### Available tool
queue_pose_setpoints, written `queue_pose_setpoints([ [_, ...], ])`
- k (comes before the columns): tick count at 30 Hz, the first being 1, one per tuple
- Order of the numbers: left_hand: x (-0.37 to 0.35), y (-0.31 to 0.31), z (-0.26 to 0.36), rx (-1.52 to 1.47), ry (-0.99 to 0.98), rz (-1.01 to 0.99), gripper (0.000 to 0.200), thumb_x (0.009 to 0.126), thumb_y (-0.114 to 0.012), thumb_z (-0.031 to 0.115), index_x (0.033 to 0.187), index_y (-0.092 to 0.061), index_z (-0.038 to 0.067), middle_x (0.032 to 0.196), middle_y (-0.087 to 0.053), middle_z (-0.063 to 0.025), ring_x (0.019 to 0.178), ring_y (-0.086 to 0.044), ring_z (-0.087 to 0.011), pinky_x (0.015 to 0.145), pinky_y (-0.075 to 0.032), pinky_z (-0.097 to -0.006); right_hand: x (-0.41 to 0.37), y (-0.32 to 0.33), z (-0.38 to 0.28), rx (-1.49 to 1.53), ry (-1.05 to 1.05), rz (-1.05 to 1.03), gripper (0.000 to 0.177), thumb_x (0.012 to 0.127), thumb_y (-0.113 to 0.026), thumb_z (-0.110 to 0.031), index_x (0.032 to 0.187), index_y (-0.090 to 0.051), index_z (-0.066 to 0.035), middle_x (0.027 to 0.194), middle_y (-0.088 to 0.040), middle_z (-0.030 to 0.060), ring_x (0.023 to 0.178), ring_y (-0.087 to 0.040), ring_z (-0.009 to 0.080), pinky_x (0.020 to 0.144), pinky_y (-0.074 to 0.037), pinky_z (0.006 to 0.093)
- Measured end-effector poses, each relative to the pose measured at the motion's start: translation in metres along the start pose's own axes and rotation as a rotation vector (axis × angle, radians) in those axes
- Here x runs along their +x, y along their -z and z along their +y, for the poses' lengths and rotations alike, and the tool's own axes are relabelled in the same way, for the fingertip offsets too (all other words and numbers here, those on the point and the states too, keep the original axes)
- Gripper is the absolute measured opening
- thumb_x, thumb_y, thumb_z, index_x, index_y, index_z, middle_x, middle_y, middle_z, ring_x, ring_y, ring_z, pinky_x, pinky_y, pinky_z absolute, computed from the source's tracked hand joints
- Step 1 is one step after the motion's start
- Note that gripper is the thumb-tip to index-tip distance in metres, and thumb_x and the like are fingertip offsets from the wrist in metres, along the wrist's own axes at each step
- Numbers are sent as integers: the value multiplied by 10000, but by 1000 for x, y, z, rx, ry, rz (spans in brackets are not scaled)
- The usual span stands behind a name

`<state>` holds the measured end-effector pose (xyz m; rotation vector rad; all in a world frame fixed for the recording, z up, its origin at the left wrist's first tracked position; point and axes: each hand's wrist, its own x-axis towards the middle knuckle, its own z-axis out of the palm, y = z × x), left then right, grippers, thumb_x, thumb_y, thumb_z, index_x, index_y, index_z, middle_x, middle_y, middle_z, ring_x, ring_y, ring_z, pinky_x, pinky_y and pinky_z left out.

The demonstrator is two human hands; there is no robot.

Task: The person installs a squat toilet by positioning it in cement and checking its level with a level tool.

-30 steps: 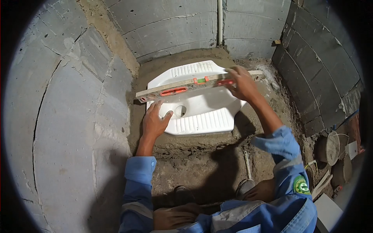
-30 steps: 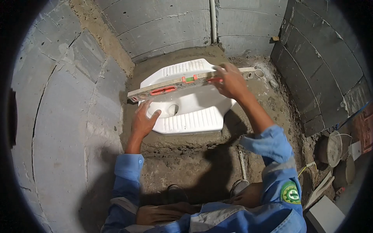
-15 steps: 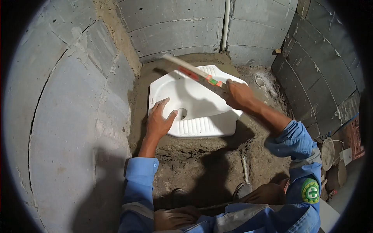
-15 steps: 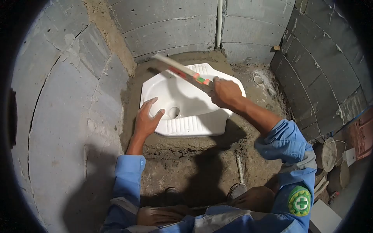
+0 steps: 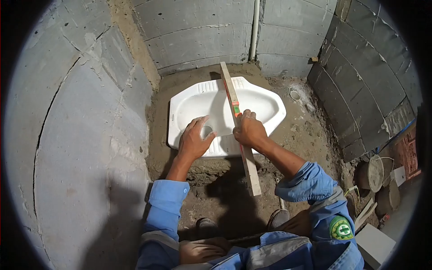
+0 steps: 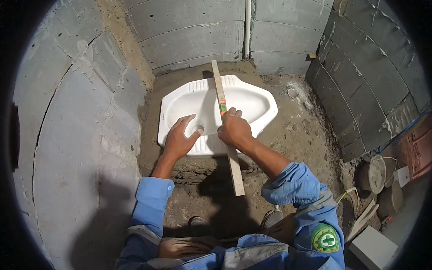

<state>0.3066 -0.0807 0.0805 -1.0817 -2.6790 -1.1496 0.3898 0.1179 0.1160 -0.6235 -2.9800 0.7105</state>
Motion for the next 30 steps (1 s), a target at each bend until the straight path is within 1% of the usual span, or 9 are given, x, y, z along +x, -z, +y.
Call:
queue_pose_setpoints([
  [2, -1, -2, 1, -8, 0, -21, 576, 878, -724, 302, 1360, -561, 32, 1356, -571, -194, 1258, -550, -377, 1059, -453, -459, -5, -4, 3, -33, 170, 36, 481, 806, -664, -184, 1151, -555, 131, 1186, -535, 305, 990, -643, 476, 840, -571, 507],
  [7, 0, -22, 1, -15, -32, -83, 481, 960, -625, 327, 1343, -579, 40, 1309, -608, -191, 1219, -584, -370, 1026, -469, -427, -10, -9, 16, 11, 34, -40, 602, 885, -693, -419, 1155, -558, 101, 1159, -594, 280, 979, -649, 475, 839, -553, 502],
  [10, 3, -39, 8, -25, 2, -174, 432, 1002, -540, 317, 1324, -592, 34, 1288, -615, -210, 1207, -579, -384, 1009, -468, -435, 8, -2, 54, 219, 151, 79, 613, 969, -530, -568, 1129, -591, 20, 1007, -655, 273, 964, -666, 420, 853, -512, 503],
  [11, 2, -51, 10, 41, -59, -79, 379, 1004, -508, 291, 1248, -622, 25, 1131, -671, -229, 1047, -637, -411, 899, -514, -467, 15, 2, 67, 261, 156, 149, 541, 1016, -484, -500, 1102, -597, 22, 954, -658, 275, 931, -661, 427, 843, -506, 507],
  [13, 7, -64, 15, 150, -38, -126, 354, 991, -511, 272, 1207, -628, 18, 1020, -685, -223, 942, -652, -421, 825, -528, -486, 22, 10, 83, 245, 109, 255, 429, 1043, -461, -386, 1056, -625, 10, 989, -660, 264, 928, -643, 446, 857, -486, 530],
  [14, 9, -67, 14, 256, -31, -169, 329, 979, -514, 253, 1166, -634, 10, 909, -699, -217, 836, -666, -431, 751, -542, -504, 32, 4, 100, 29, 182, 378, 387, 1036, -474, -353, 1057, -638, -4, 996, -665, 247, 946, -635, 442, 882, -476, 531],
  [21, 11, -78, 9, 329, -174, 59, 217, 898, -579, 143, 1005, -627, -39, 650, -649, -193, 595, -660, -372, 541, -528, -490, 62, -31, 122, -121, 204, 315, 355, 1021, -471, -306, 1108, -654, -15, 1042, -663, 226, 1024, -613, 406, 994, -424, 527],
  [26, 16, -72, 17, 302, -44, -42, 311, 906, -588, 157, 1134, -619, -53, 647, -658, -174, 598, -663, -373, 559, -536, -480, 51, -43, 103, -197, 208, 301, 386, 1014, -467, -321, 1157, -664, -21, 1084, -662, 205, 1108, -595, 355, 1089, -345, 531],
  [30, 32, -67, 21, 248, 184, -250, 338, 925, -551, 194, 1201, -607, 8, 852, -715, -207, 738, -702, -382, 666, -562, -482, 50, -32, 98, -184, 179, 150, 384, 1008, -463, -305, 1150, -672, -15, 1079, -667, 197, 1103, -596, 348, 1087, -338, 517],
])
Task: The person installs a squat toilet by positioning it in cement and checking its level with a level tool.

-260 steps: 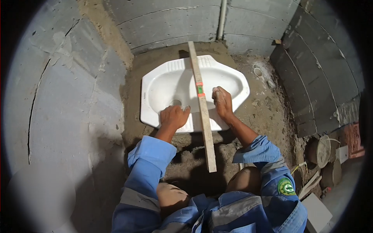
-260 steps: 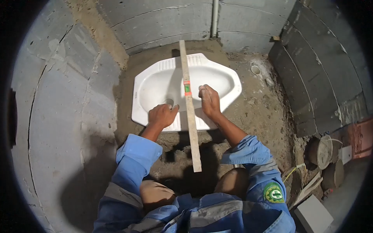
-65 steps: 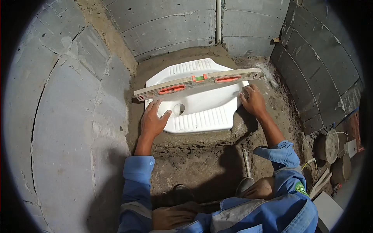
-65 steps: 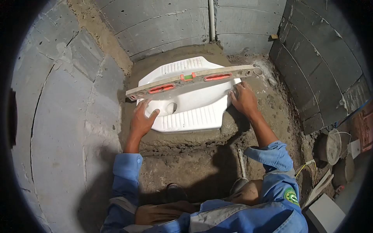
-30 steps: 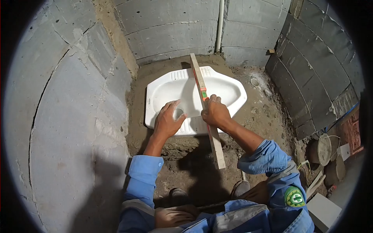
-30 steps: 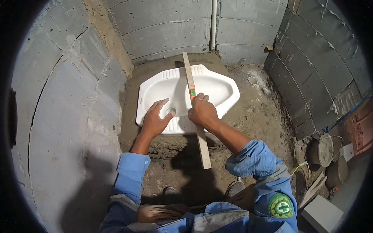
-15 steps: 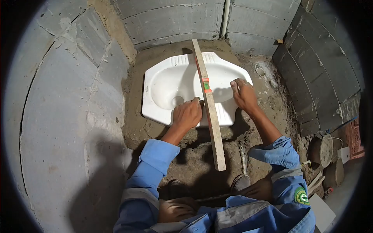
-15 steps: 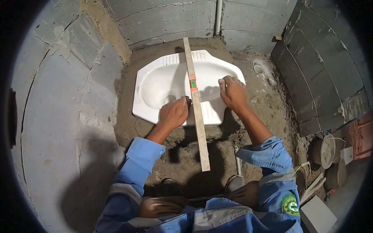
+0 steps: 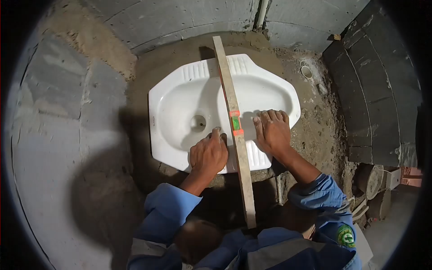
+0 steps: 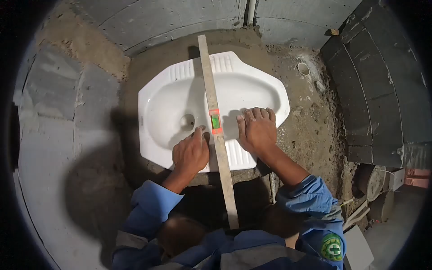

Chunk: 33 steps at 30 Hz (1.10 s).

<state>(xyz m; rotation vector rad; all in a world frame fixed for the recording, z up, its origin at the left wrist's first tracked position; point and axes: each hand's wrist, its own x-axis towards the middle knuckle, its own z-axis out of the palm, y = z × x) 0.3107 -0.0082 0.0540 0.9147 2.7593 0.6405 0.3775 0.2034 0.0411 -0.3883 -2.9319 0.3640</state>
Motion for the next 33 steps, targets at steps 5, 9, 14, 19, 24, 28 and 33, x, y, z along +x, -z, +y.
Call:
queue_pose_setpoints([
  [5, 4, 1, 4, -32, 173, -121, 336, 926, -544, 157, 1242, -605, 59, 1095, -709, -203, 984, -677, -402, 832, -537, -509, 3, 6, -6, 31, -50, -8, 337, 990, -500, -271, 1099, -671, -2, 1069, -658, 202, 1072, -597, 350, 1067, -346, 507],
  [9, 8, 2, 7, -38, 219, -134, 326, 933, -550, 168, 1234, -611, 59, 1115, -704, -203, 1003, -676, -401, 855, -540, -497, 4, 7, -6, 49, -54, 17, 299, 975, -530, -239, 1085, -664, 5, 1070, -647, 188, 1044, -593, 357, 1059, -357, 506],
  [14, 7, 3, 8, -42, 228, -123, 329, 933, -553, 166, 1237, -609, 52, 1118, -702, -205, 995, -679, -402, 849, -544, -494, 17, 26, -9, 56, -81, 20, 279, 961, -546, -202, 1104, -659, 8, 1082, -638, 177, 1028, -592, 359, 1062, -355, 506],
  [19, 9, 0, 5, -24, 183, -88, 353, 921, -569, 186, 1226, -602, 11, 1056, -708, -217, 928, -696, -385, 786, -569, -454, 31, 24, -12, 89, -84, 174, 255, 919, -569, -105, 1132, -619, 26, 1012, -614, 185, 1010, -573, 376, 1084, -340, 538],
  [24, 5, -1, 6, -48, 215, -79, 333, 934, -561, 173, 1242, -607, 54, 1107, -709, -200, 955, -691, -395, 837, -549, -474, 18, -6, -23, 50, -55, 185, 295, 888, -576, -47, 1170, -576, 41, 956, -590, 203, 1016, -555, 391, 1109, -326, 562],
  [28, 3, 3, 8, -18, 238, -93, 335, 950, -552, 203, 1247, -606, 59, 1112, -710, -193, 967, -688, -393, 848, -544, -475, 16, 0, -24, 80, -8, 228, 247, 898, -584, -68, 1126, -594, 26, 982, -588, 223, 1040, -564, 405, 1079, -339, 579],
  [33, 5, -1, 6, -16, 233, -74, 347, 969, -541, 254, 1257, -608, 70, 1141, -708, -182, 998, -680, -395, 879, -526, -492, 16, 64, -31, 743, -236, 145, 172, 957, -529, -122, 870, -591, 12, 808, -528, 172, 789, -545, 338, 820, -434, 475],
])
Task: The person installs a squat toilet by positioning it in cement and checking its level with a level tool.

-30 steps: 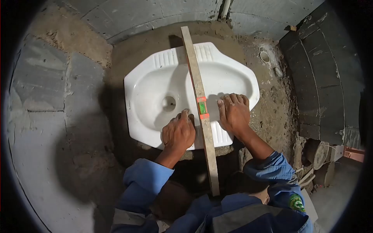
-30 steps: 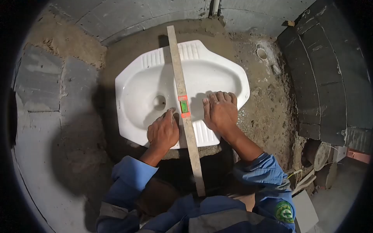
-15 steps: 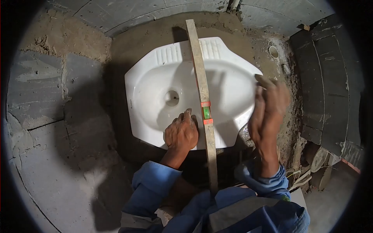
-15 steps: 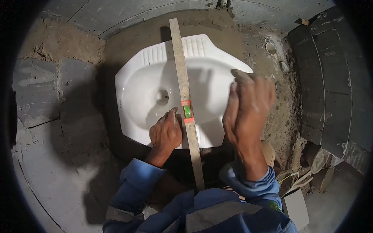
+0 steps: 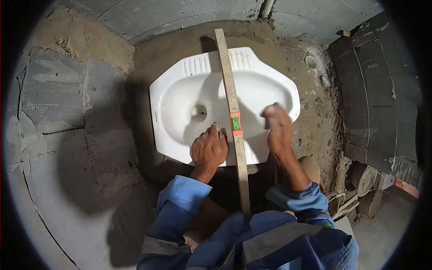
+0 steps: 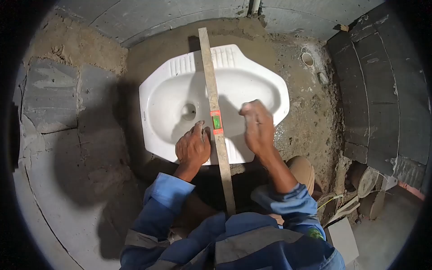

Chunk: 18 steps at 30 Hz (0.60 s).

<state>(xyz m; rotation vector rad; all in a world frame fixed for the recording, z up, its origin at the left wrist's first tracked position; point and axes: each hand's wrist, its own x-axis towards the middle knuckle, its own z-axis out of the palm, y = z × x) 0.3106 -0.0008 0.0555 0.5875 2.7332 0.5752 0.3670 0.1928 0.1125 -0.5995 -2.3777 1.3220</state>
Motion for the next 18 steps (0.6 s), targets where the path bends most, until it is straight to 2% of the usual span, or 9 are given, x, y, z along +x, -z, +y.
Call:
queue_pose_setpoints([
  [1, 0, 0, 0, 2, 10, -6, 347, 969, -541, 254, 1257, -608, 70, 1141, -708, -182, 998, -680, -395, 879, -526, -492, -4, 16, -17, 150, -54, 37, 248, 973, -506, -138, 782, -563, 11, 741, -490, 142, 707, -517, 297, 726, -436, 425],
  [3, 1, 4, 3, 7, -22, 11, 356, 960, -551, 264, 1209, -608, 16, 1020, -720, -200, 918, -696, -371, 804, -546, -468, -17, 32, -30, 569, 231, 201, 324, 984, -460, -161, 709, -472, 11, 683, -420, 97, 661, -467, 231, 632, -395, 352],
  [6, 1, 2, 1, -8, -25, 13, 361, 954, -559, 265, 1221, -596, 24, 1018, -721, -193, 900, -696, -369, 790, -541, -472, -38, -12, 4, 524, 462, 239, 301, 967, -453, -152, 719, -445, 19, 660, -398, 80, 622, -451, 216, 582, -368, 374],
  [7, -2, 1, 1, -5, -11, 9, 361, 954, -559, 265, 1221, -596, 24, 1018, -721, -193, 900, -696, -369, 790, -541, -472, -42, -44, 65, 257, 74, -12, 328, 982, -423, -162, 700, -435, 3, 631, -368, 61, 567, -418, 218, 536, -339, 401],
  [8, -2, 1, 1, 16, -5, -14, 358, 951, -564, 267, 1213, -600, 26, 1017, -721, -190, 900, -695, -367, 792, -538, -471, -40, -60, 55, 69, 371, 129, 369, 1006, -430, -211, 695, -391, -16, 627, -327, 50, 544, -365, 178, 508, -305, 385],
  [9, 1, 4, 2, 39, 7, -19, 354, 948, -568, 270, 1206, -605, 29, 1017, -721, -186, 899, -695, -365, 794, -535, -470, -33, -60, 54, 81, 388, 125, 369, 1006, -430, -211, 695, -391, -16, 627, -327, 50, 544, -365, 178, 508, -305, 385],
  [14, -1, 3, 3, 6, 17, -1, 335, 950, -566, 243, 1221, -614, 53, 1100, -708, -194, 972, -679, -393, 866, -523, -488, -38, -56, 52, 704, 1, 59, 390, 979, -489, -285, 686, -338, -77, 635, -298, -13, 565, -286, 121, 500, -200, 311],
  [17, 3, 5, 4, 13, 31, 3, 328, 942, -575, 239, 1206, -621, 51, 1105, -707, -193, 969, -679, -392, 864, -523, -484, -37, -41, 33, 825, -67, 94, 408, 963, -533, -310, 683, -334, -88, 636, -283, -24, 564, -278, 120, 513, -209, 304],
  [18, 1, 5, 4, 9, 44, -15, 324, 939, -579, 239, 1198, -624, 50, 1106, -707, -193, 967, -679, -391, 861, -524, -482, -35, -29, 13, 904, 75, 94, 399, 981, -500, -302, 678, -364, -82, 626, -322, -2, 543, -313, 135, 501, -241, 302],
])
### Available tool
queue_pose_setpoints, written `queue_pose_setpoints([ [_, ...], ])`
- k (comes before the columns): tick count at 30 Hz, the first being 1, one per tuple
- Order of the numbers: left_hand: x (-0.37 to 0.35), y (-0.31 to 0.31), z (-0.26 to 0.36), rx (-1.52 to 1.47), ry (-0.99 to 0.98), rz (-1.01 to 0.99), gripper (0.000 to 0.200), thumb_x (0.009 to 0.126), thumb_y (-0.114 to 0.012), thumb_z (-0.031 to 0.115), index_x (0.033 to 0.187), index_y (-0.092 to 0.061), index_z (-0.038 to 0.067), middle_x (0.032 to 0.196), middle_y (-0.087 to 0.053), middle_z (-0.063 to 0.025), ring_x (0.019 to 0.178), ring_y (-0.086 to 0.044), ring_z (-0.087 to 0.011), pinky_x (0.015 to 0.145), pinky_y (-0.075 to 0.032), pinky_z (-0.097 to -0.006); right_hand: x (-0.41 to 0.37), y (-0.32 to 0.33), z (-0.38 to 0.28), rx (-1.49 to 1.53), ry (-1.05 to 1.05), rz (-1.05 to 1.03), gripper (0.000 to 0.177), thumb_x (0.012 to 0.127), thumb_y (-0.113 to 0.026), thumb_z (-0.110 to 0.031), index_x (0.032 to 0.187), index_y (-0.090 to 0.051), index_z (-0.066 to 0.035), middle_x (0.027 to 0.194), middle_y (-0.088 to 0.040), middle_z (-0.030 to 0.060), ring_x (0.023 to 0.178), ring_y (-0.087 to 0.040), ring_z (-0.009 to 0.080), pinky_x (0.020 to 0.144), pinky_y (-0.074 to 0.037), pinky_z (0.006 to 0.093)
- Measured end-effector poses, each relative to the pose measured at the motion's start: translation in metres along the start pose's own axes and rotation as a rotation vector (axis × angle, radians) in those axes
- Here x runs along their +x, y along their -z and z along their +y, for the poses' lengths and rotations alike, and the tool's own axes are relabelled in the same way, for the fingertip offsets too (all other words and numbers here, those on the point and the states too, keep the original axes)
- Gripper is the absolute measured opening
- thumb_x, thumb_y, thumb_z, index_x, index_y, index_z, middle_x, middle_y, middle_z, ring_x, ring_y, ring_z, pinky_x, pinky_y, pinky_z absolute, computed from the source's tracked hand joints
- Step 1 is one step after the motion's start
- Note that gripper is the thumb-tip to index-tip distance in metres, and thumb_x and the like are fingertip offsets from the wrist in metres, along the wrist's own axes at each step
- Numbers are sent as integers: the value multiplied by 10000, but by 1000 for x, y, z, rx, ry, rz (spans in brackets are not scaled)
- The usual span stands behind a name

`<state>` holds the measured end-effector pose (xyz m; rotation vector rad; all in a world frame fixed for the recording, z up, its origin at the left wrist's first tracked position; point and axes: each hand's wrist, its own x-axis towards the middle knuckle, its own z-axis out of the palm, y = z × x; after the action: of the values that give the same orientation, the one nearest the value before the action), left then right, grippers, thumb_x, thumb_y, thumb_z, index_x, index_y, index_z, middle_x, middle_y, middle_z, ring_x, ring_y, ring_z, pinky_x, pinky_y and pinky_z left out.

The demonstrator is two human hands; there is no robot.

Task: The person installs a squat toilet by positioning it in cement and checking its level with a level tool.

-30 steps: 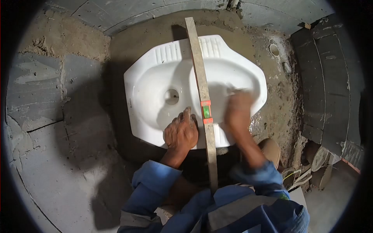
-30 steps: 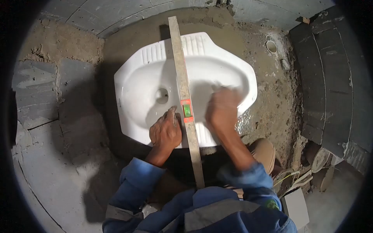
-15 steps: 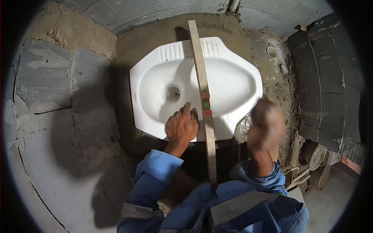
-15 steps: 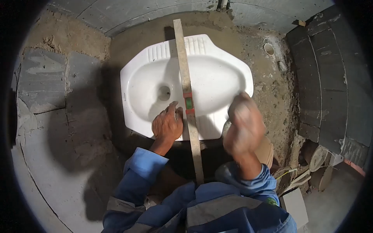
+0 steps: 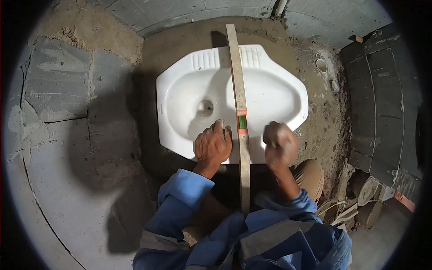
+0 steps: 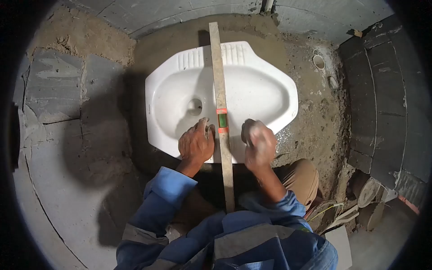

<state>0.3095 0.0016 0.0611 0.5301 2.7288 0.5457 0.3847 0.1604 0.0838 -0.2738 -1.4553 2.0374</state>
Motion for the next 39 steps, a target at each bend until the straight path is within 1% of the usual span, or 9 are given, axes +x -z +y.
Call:
queue_pose_setpoints([
  [3, 1, 0, -2, -72, 4, -23, 321, 934, -587, 240, 1189, -623, 49, 1081, -712, -192, 961, -679, -393, 850, -527, -482, -14, -9, -75, -190, 158, -155, 396, 994, -516, -277, 663, -423, -80, 620, -416, 43, 536, -417, 180, 482, -342, 329],
  [5, 3, -2, -3, -44, -10, 20, 317, 933, -588, 243, 1180, -623, 48, 1062, -714, -191, 953, -680, -392, 844, -529, -481, -36, 32, -14, -826, 707, -107, 132, 874, -560, -27, 749, -598, -53, 681, -552, 79, 648, -570, 278, 585, -444, 394],
  [7, -1, -3, -1, -15, -33, 57, 313, 932, -590, 246, 1171, -623, 48, 1043, -717, -191, 945, -681, -392, 837, -530, -481, -20, 16, 38, -677, 224, -158, 355, 979, -480, -177, 662, -440, -21, 573, -376, 96, 498, -394, 238, 497, -298, 389],
  [14, 3, -3, 0, 39, 8, -5, 280, 921, -604, 268, 1104, -648, 61, 1035, -710, -167, 940, -676, -386, 833, -531, -479, -15, 7, 41, -388, 34, -55, 393, 992, -461, -232, 672, -393, -14, 602, -344, 54, 534, -354, 170, 522, -261, 348],
  [29, 3, -3, -1, -17, -15, 48, 258, 895, -644, 267, 1034, -675, 52, 983, -706, -168, 894, -677, -379, 800, -537, -481, -20, -4, -45, 154, 307, -82, 383, 915, -577, -183, 598, -386, -83, 625, -430, 55, 544, -397, 210, 485, -285, 374],
  [30, 4, -6, -2, 7, -20, 66, 252, 890, -646, 258, 1034, -675, 53, 977, -705, -163, 895, -677, -377, 798, -537, -481, -28, 20, 10, -444, 471, -54, 346, 926, -542, -140, 623, -399, -52, 630, -430, 62, 519, -382, 223, 478, -307, 414],
  [31, 2, -7, -2, 32, -29, 77, 246, 885, -648, 249, 1034, -675, 55, 971, -705, -158, 897, -677, -374, 797, -537, -480, -33, 22, 42, -679, -19, -48, 311, 947, -483, -112, 660, -404, -22, 632, -416, 71, 502, -358, 227, 482, -304, 424],
  [33, 4, -4, -2, 30, -25, 76, 240, 882, -649, 242, 1034, -676, 59, 977, -704, -152, 907, -676, -370, 799, -536, -479, -19, 8, 45, -665, 345, -125, 308, 959, -443, -119, 673, -393, -18, 619, -381, 67, 504, -337, 207, 486, -273, 396],
  [39, 4, -7, -2, 25, -6, 46, 309, 861, -658, 295, 1030, -689, 38, 1004, -706, -159, 910, -684, -352, 807, -543, -462, -20, 16, 39, -404, 16, -93, 296, 953, -421, -142, 684, -411, -18, 607, -334, 60, 522, -338, 167, 508, -270, 344],
])
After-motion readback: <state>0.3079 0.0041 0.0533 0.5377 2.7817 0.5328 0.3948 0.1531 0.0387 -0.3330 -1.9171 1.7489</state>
